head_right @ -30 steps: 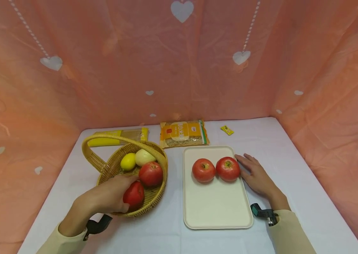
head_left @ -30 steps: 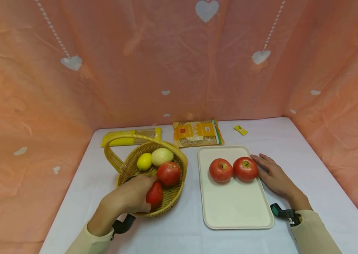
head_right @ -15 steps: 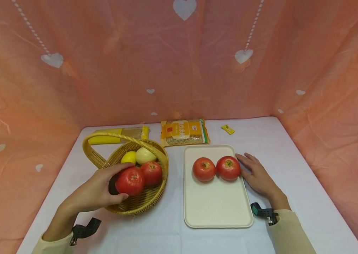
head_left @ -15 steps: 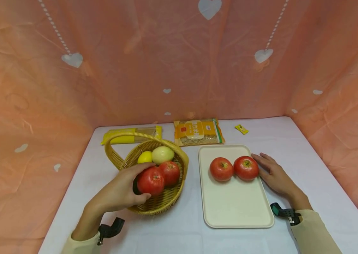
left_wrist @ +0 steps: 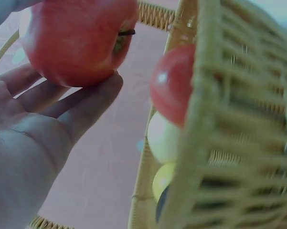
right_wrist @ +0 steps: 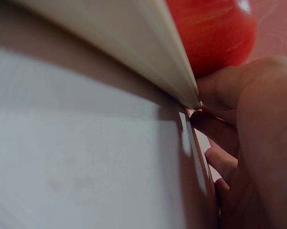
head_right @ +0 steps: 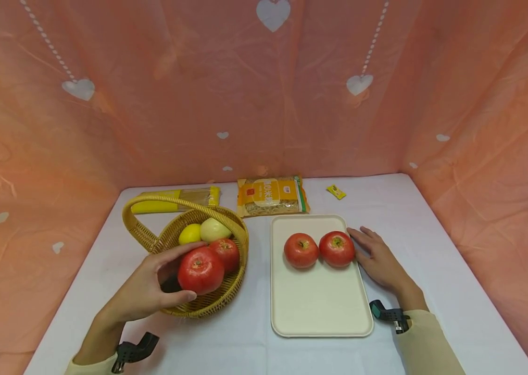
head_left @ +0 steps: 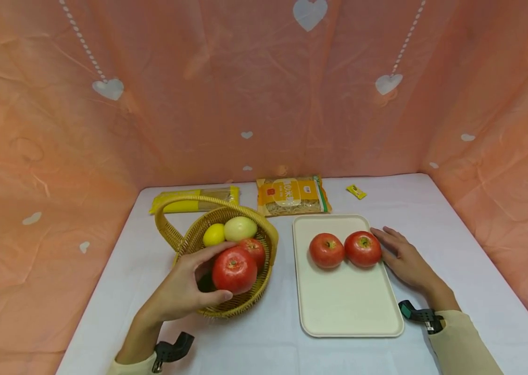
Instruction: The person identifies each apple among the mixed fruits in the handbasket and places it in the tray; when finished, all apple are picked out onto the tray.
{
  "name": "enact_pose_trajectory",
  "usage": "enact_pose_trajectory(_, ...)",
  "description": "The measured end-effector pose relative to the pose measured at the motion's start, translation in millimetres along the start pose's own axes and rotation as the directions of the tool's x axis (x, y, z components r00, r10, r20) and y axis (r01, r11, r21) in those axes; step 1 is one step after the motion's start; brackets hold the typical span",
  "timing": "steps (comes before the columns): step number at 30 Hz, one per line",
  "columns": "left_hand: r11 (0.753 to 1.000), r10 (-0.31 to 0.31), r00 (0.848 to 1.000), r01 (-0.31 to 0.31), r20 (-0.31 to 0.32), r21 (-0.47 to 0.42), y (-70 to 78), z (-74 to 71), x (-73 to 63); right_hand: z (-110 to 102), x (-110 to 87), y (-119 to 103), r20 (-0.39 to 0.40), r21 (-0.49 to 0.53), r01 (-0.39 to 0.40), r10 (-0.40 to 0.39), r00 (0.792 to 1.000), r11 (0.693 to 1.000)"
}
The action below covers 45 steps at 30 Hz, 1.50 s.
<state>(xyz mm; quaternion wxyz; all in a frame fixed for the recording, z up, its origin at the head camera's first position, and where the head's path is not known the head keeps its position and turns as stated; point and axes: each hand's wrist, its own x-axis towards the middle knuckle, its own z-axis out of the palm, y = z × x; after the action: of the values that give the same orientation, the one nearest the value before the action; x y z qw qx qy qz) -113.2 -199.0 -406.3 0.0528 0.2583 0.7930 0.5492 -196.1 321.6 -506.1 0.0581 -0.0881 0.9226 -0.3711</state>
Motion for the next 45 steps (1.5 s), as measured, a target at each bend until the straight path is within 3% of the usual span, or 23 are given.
enact_pose_trajectory(7, 0.995, 0.063, 0.995, -0.056, 0.082, -0.088, 9.3, 30.3, 8.7, -1.1, -1.2, -0.1, 0.001, -0.003, -0.006, 0.006, 1.000, 1.000)
enact_pose_trajectory(11, 0.990, 0.088, 0.986, -0.071, 0.145, -0.122, 16.9, 55.6, 18.9, -0.9, -0.9, 0.6, 0.004, -0.001, 0.002, -0.002, 1.000, 1.000)
enact_pose_trajectory(16, 0.973, 0.172, 0.967, -0.137, 0.187, -0.186, 13.4, 92.5, 36.5, -0.1, 0.6, 0.6, 0.006, -0.002, 0.005, -0.005, 1.000, 1.000)
enact_pose_trajectory(25, 0.973, 0.061, 0.974, -0.009, 0.218, -0.229, 13.7, 147.5, 66.7, 0.6, 0.6, -0.1, 0.016, 0.000, -0.028, 0.028, 1.000, 1.000)
enact_pose_trajectory(36, 0.989, 0.052, 0.976, -0.021, 0.209, -0.148, 8.6, 199.3, 102.2, 0.4, 0.0, -0.6, 0.014, -0.003, -0.021, 0.021, 1.000, 1.000)
enact_pose_trajectory(45, 0.999, -0.024, 0.977, 0.031, 0.214, -0.030, 6.6, 226.9, 121.6, -1.2, -1.1, -0.6, 0.009, -0.018, 0.006, -0.006, 1.000, 1.000)
